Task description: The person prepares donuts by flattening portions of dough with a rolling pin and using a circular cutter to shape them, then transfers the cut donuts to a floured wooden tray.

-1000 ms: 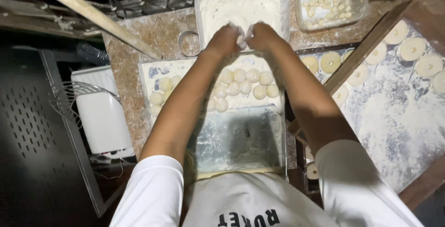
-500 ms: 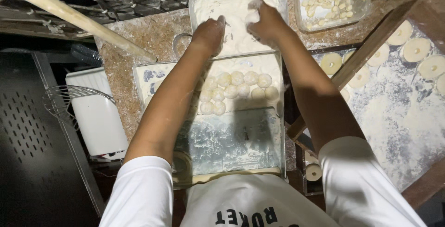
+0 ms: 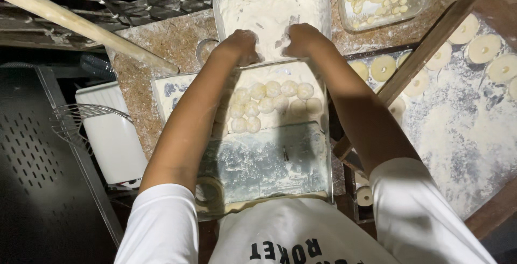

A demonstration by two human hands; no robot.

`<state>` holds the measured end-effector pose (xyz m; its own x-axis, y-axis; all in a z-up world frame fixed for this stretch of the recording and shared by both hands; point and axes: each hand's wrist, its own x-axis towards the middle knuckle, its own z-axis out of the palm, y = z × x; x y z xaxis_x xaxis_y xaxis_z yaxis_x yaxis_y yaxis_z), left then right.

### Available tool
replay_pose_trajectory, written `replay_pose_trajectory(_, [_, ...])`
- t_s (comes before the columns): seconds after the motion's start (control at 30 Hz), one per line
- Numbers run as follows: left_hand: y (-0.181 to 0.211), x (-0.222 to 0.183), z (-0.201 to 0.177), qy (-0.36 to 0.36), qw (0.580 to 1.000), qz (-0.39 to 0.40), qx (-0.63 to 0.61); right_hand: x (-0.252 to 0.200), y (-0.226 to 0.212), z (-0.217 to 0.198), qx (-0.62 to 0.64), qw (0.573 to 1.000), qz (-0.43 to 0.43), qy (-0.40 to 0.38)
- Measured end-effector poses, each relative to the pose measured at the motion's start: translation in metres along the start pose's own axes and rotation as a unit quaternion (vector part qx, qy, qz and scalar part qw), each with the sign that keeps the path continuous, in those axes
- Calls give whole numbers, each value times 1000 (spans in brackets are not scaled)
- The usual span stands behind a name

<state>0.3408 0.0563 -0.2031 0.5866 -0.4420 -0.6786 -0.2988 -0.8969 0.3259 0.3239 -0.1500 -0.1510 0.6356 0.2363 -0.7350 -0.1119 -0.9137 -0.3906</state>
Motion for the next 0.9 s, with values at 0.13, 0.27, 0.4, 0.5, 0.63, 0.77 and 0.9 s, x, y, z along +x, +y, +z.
replay_pose_trajectory(0.13, [17,-20,-15,-7,999,-37,-30,-21,-13,-16,57,996,39,-46])
replay_pose_trajectory(0.27, [18,-22,-7,85,980,-16,-178,-23,-15,-9,201,979,32,-15])
replay_pose_trajectory(0.4, [2,3,17,107,979,45,-168,-13,-8,0,72,997,-13,-38])
replay_pose_trajectory(0.5, [6,0,5,159,966,62,-194,-12,-9,-2,96,995,-39,-3])
replay_pose_trajectory(0.63, [27,-38,-18,150,954,30,-256,-7,6,6,55,997,-52,32])
replay_pose_trajectory(0.77, [8,-9,9,91,980,13,-177,-1,2,3,76,995,-61,18])
replay_pose_trajectory(0.9, [-2,-4,22,152,957,1,-247,-35,-14,-5,76,996,-39,23])
